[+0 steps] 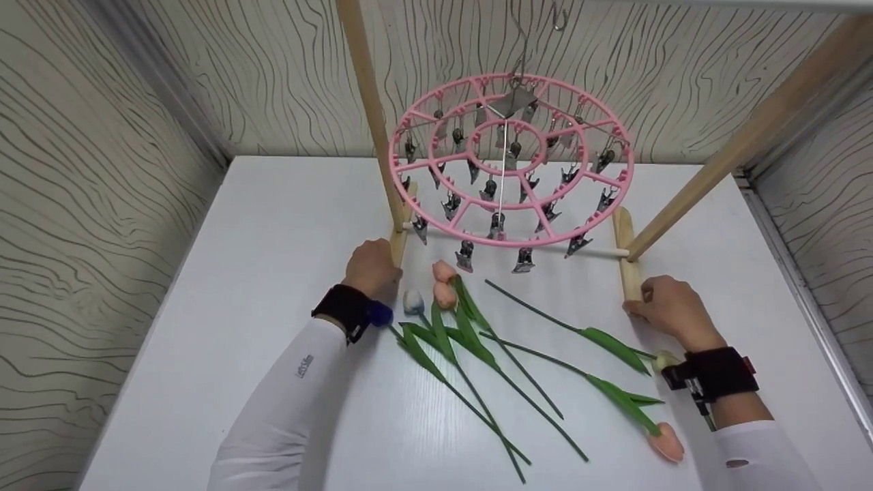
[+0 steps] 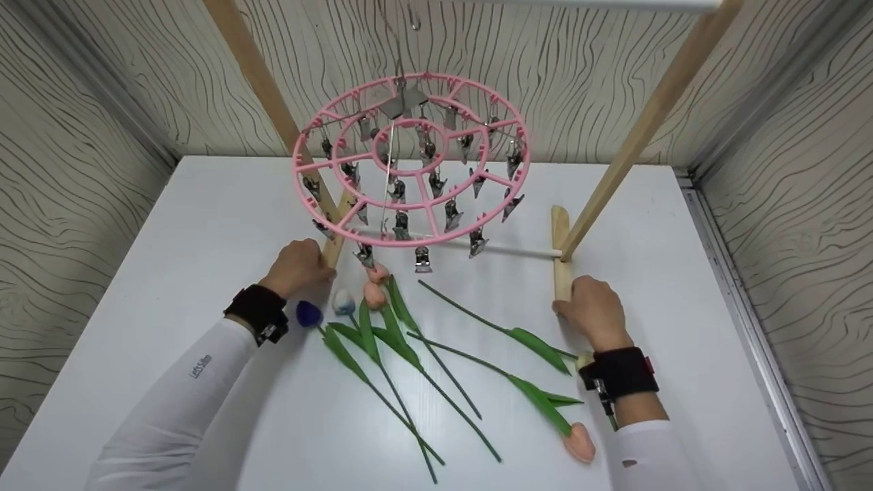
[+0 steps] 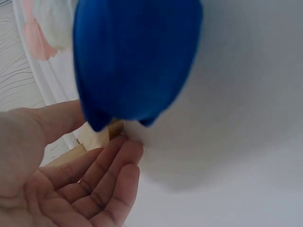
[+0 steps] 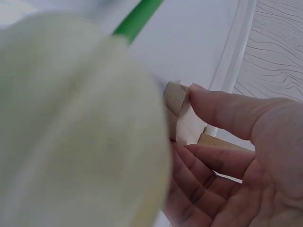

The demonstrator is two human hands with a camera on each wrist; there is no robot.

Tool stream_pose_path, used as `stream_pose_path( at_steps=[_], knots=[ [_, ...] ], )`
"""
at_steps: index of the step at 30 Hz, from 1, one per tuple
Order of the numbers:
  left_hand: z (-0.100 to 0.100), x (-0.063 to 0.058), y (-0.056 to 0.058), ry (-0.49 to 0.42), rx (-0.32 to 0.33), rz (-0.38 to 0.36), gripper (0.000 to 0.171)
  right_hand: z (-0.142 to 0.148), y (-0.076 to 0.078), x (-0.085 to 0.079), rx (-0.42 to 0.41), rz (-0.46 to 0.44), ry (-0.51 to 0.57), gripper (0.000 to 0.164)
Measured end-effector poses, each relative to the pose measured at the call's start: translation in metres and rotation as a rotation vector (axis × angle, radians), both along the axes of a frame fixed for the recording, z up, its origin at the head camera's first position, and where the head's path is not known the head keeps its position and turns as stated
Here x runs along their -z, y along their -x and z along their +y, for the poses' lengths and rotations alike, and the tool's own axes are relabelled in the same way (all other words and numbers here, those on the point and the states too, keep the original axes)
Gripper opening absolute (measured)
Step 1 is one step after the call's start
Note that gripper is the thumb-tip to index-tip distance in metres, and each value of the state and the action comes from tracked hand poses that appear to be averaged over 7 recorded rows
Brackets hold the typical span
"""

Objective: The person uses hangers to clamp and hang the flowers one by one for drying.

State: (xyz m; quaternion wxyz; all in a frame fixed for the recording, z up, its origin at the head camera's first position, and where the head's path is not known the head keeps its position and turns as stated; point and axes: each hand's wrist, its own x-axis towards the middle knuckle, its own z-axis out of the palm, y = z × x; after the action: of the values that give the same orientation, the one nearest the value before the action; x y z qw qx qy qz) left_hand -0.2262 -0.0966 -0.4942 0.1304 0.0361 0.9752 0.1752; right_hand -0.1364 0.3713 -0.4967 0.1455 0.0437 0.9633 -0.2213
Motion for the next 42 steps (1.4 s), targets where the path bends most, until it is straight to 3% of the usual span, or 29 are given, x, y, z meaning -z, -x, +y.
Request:
stream_pose_path(
  at_steps=[3,22,42],
  knots=[
    [-0.005,0.001,-0.001,0.010,0.007,0.021,0.024,-0.003,0.002,0.001,-0.011,0.015,-0.019,0.049],
    [-0.028,0.002,-0.014,-0.048,-0.041,-0.056,0.023,-0.019,0.010,0.000,-0.058,0.081,-0.055,0.027],
    [-0.046,0.005,-0.027,-0.056,-0.067,-0.046,0.028,-0.028,0.009,0.002,-0.096,0.130,-0.039,0.026]
  ],
)
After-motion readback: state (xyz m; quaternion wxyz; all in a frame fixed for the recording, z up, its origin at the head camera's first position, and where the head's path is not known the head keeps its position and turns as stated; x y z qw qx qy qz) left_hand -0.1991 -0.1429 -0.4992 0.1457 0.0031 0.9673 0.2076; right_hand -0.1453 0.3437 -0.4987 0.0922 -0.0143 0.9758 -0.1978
